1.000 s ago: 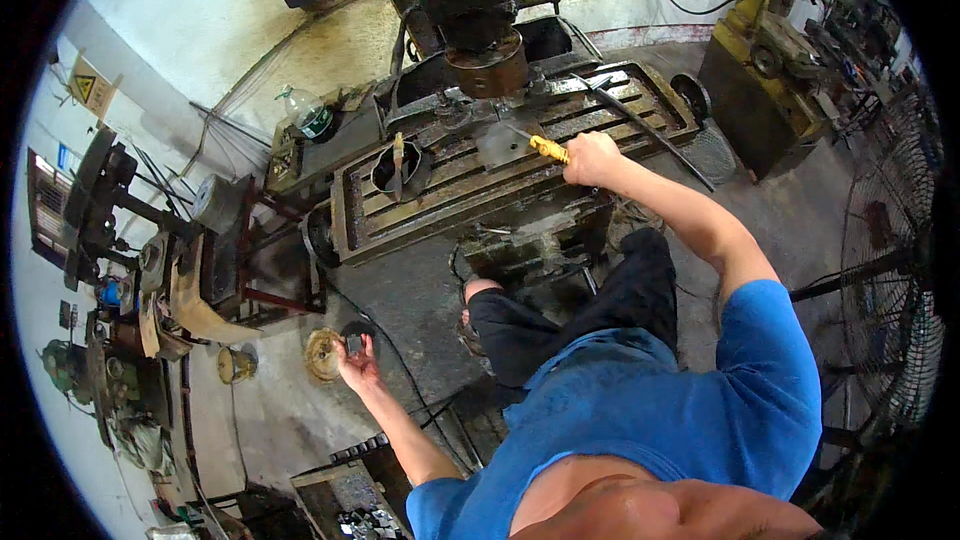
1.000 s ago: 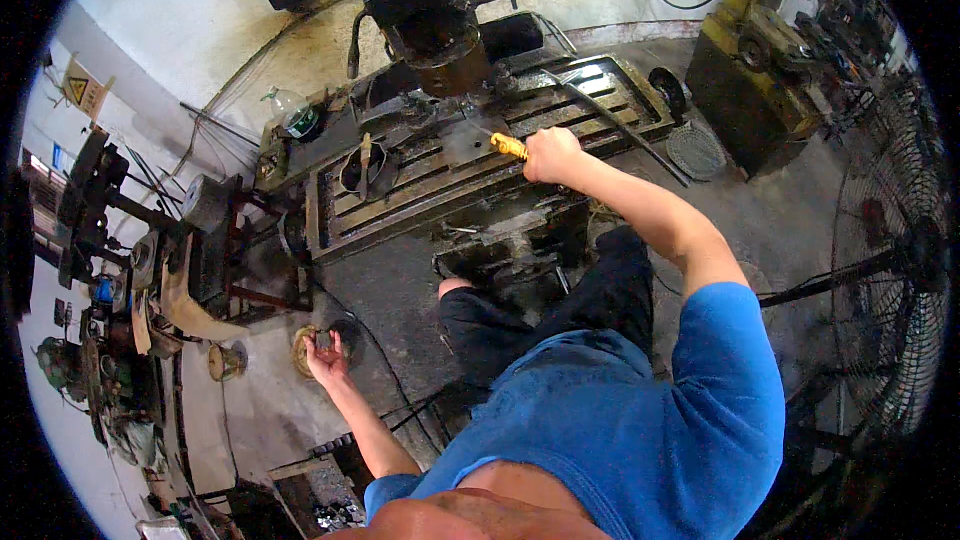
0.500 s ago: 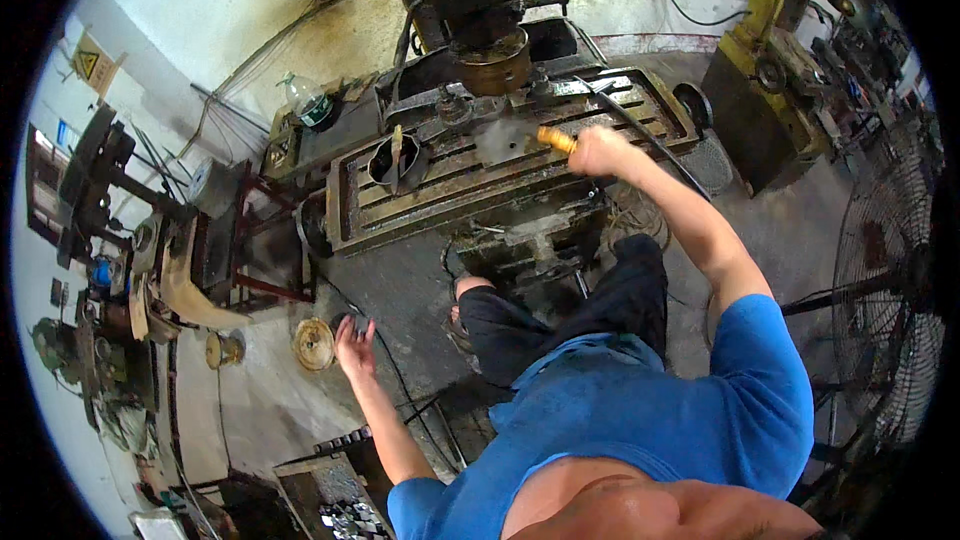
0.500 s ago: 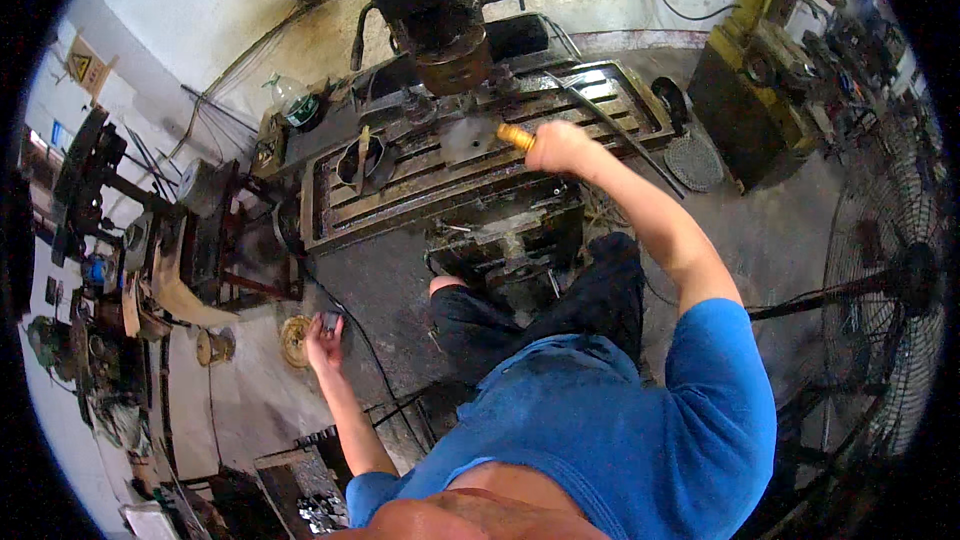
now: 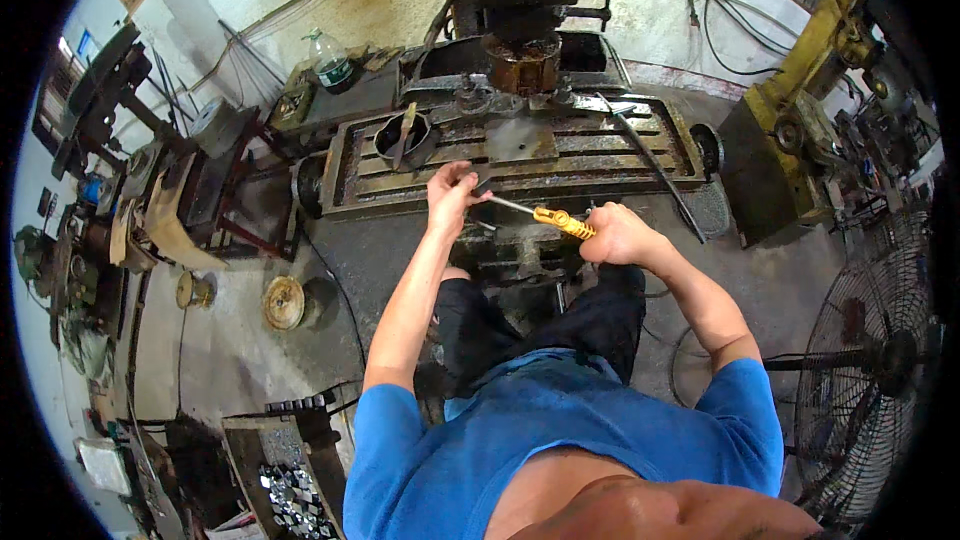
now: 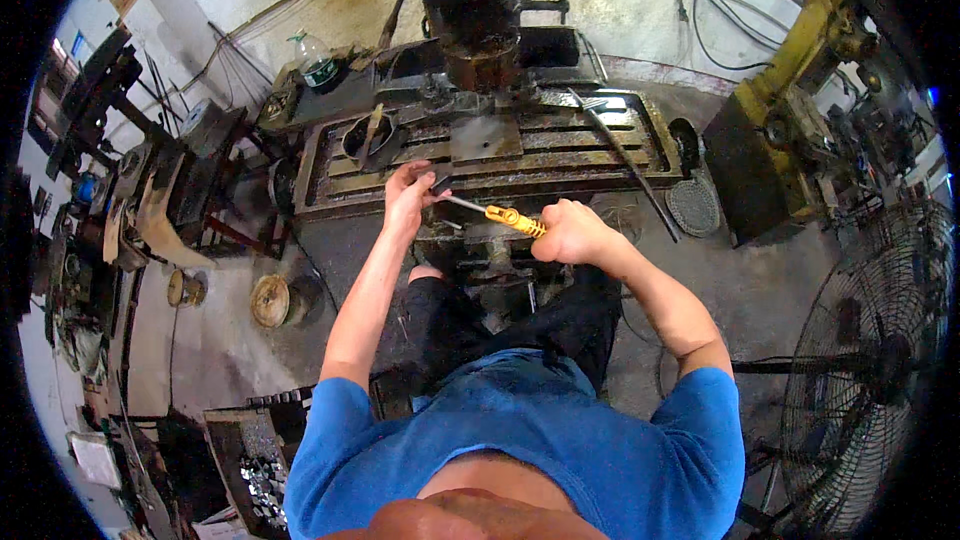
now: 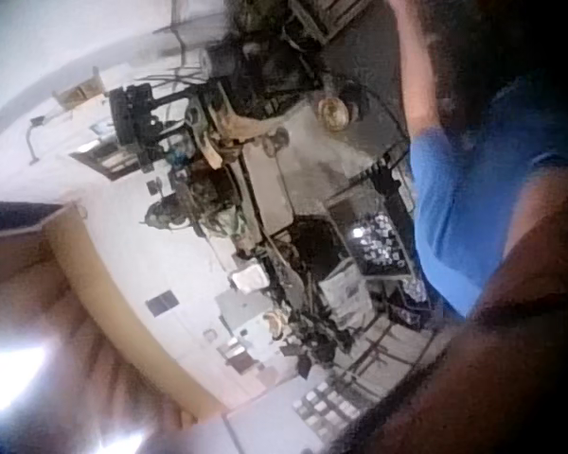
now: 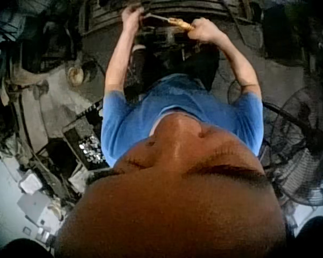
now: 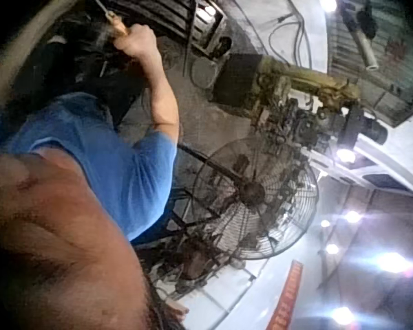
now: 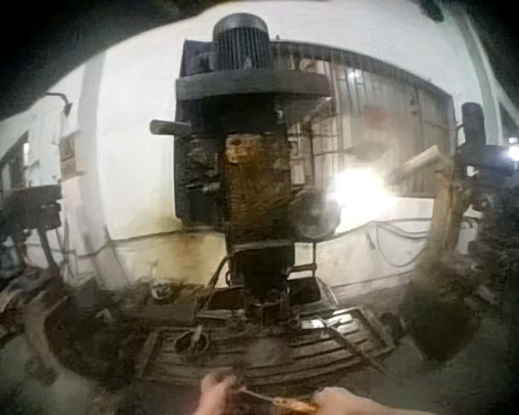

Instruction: The person operates a milling machine by picking small metal parts from a wooden bin and placing them on the machine's worktable. They use a tool with a yellow handle to adjust the parts while moving the machine's levers by hand.

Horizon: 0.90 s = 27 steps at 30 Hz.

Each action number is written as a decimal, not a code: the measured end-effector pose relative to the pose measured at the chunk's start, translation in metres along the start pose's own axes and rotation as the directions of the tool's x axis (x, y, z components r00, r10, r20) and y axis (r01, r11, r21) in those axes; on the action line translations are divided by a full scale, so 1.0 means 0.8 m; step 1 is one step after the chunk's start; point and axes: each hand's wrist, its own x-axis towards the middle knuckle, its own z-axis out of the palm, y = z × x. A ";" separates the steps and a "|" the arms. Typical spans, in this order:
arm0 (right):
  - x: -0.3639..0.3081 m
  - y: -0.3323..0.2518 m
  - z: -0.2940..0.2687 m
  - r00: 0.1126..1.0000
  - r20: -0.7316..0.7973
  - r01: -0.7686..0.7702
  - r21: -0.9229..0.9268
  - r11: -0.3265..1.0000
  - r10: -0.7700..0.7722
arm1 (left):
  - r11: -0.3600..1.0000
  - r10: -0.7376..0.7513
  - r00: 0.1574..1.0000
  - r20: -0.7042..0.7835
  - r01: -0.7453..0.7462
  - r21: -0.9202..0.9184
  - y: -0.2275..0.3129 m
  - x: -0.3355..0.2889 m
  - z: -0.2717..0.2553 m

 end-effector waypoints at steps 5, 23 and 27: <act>0.009 0.064 -0.028 0.965 -0.261 0.062 0.370 0.927 0.040 | 0.381 0.520 0.814 0.258 -0.492 0.783 -0.003 0.077 0.060; 0.056 0.138 0.084 0.873 -0.223 -0.267 0.528 0.806 0.435 | -0.128 0.234 0.840 0.489 -0.472 0.872 -0.002 0.130 0.086; 0.033 0.165 0.098 0.875 -0.342 -0.113 0.543 0.832 0.342 | -0.088 0.304 0.823 0.481 -0.478 0.874 -0.020 0.156 0.095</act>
